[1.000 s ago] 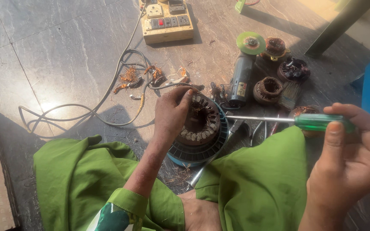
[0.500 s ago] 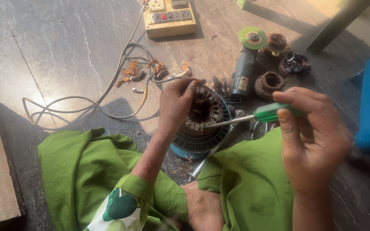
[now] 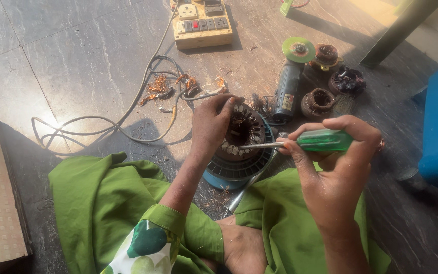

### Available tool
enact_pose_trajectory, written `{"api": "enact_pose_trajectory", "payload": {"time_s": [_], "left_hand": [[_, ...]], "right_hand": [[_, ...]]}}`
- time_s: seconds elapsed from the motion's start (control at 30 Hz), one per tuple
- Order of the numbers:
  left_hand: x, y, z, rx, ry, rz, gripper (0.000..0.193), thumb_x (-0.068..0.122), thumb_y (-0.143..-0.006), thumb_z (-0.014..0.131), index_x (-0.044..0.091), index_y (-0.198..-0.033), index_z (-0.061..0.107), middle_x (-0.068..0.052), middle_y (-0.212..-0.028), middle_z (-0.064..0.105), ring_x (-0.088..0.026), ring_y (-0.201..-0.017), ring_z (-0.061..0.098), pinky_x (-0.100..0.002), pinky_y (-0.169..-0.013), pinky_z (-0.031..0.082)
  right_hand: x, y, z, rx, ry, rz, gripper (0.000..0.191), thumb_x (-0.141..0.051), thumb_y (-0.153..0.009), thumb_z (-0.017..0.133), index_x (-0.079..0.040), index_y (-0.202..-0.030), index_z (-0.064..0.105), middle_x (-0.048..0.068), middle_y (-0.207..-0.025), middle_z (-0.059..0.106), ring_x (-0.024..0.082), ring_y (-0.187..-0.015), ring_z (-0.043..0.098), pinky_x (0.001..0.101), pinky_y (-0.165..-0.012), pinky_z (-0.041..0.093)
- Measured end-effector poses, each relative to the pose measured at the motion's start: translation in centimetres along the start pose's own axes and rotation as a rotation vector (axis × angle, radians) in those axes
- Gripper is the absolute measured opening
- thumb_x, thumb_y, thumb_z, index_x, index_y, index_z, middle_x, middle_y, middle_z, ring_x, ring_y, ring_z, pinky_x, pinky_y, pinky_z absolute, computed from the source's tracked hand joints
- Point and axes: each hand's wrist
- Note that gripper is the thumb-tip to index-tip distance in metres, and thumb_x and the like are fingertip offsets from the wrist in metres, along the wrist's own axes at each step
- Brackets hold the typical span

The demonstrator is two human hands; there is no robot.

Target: The person removes copper windings from a motor stator using pliers, a screwdriver, and a hammer. They pull and cut the wires, then hammer the stator to dislodge remaining material.

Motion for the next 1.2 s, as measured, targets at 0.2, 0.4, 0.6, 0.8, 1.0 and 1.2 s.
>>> {"api": "enact_pose_trajectory", "payload": {"time_s": [0.2,0.4,0.6,0.8,1.0,1.2], "left_hand": [[-0.6,0.0,0.3,-0.028,-0.009,-0.019,0.025,0.026,-0.098,0.060,0.014,-0.106,0.081,-0.007,-0.101,0.081,-0.017,-0.090,0.078,-0.034,-0.086,0.061],[-0.4,0.1,0.3,-0.002,-0.025,0.002,0.025,0.026,-0.098,0.061,0.016,-0.107,0.081,-0.006,-0.103,0.081,-0.018,-0.096,0.077,-0.035,-0.088,0.058],[0.0,0.4,0.0,-0.062,0.076,0.056,0.026,0.022,-0.099,0.061,0.018,-0.122,0.073,-0.006,-0.126,0.070,-0.019,-0.109,0.072,-0.035,-0.094,0.058],[-0.6,1.4,-1.7,-0.246,0.236,0.339,0.024,0.017,-0.104,0.063,0.015,-0.126,0.072,-0.008,-0.125,0.075,-0.020,-0.119,0.071,-0.033,-0.103,0.057],[0.6,1.7,-0.9,-0.081,0.126,0.253,0.022,0.019,-0.101,0.066,0.011,-0.119,0.075,-0.006,-0.108,0.079,-0.019,-0.101,0.078,-0.034,-0.088,0.061],[2.0,2.2,0.0,0.046,0.032,-0.071,0.024,0.026,-0.101,0.061,0.017,-0.115,0.078,-0.005,-0.106,0.081,-0.016,-0.096,0.078,-0.035,-0.088,0.061]], "right_hand": [[0.1,0.6,0.7,0.038,0.100,0.023,0.055,0.010,-0.098,0.072,-0.007,-0.132,0.033,0.016,-0.108,0.069,0.021,-0.101,0.076,0.0328,-0.086,0.064],[0.3,0.8,1.0,0.050,0.105,0.027,0.055,0.010,-0.099,0.073,-0.007,-0.132,0.033,0.017,-0.109,0.069,0.021,-0.102,0.076,0.0326,-0.087,0.064],[-0.2,0.2,1.1,0.047,0.147,0.046,0.054,0.010,-0.098,0.074,-0.005,-0.131,0.034,0.015,-0.107,0.070,0.020,-0.100,0.077,0.0325,-0.087,0.064],[0.2,0.9,2.9,0.062,0.149,0.022,0.052,0.011,-0.092,0.078,-0.001,-0.125,0.040,0.015,-0.105,0.068,0.019,-0.098,0.075,0.0316,-0.084,0.067],[0.8,2.9,2.2,0.121,0.143,-0.001,0.056,0.011,-0.091,0.080,-0.002,-0.125,0.038,0.016,-0.111,0.067,0.020,-0.103,0.074,0.0317,-0.089,0.064],[0.8,3.5,1.0,0.155,0.070,-0.015,0.060,0.012,-0.095,0.077,-0.005,-0.131,0.033,0.022,-0.112,0.061,0.023,-0.103,0.073,0.0315,-0.089,0.063]]}}
Point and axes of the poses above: each hand's wrist, its own y-axis away from the middle knuckle, its own z-axis out of the palm, x = y × z
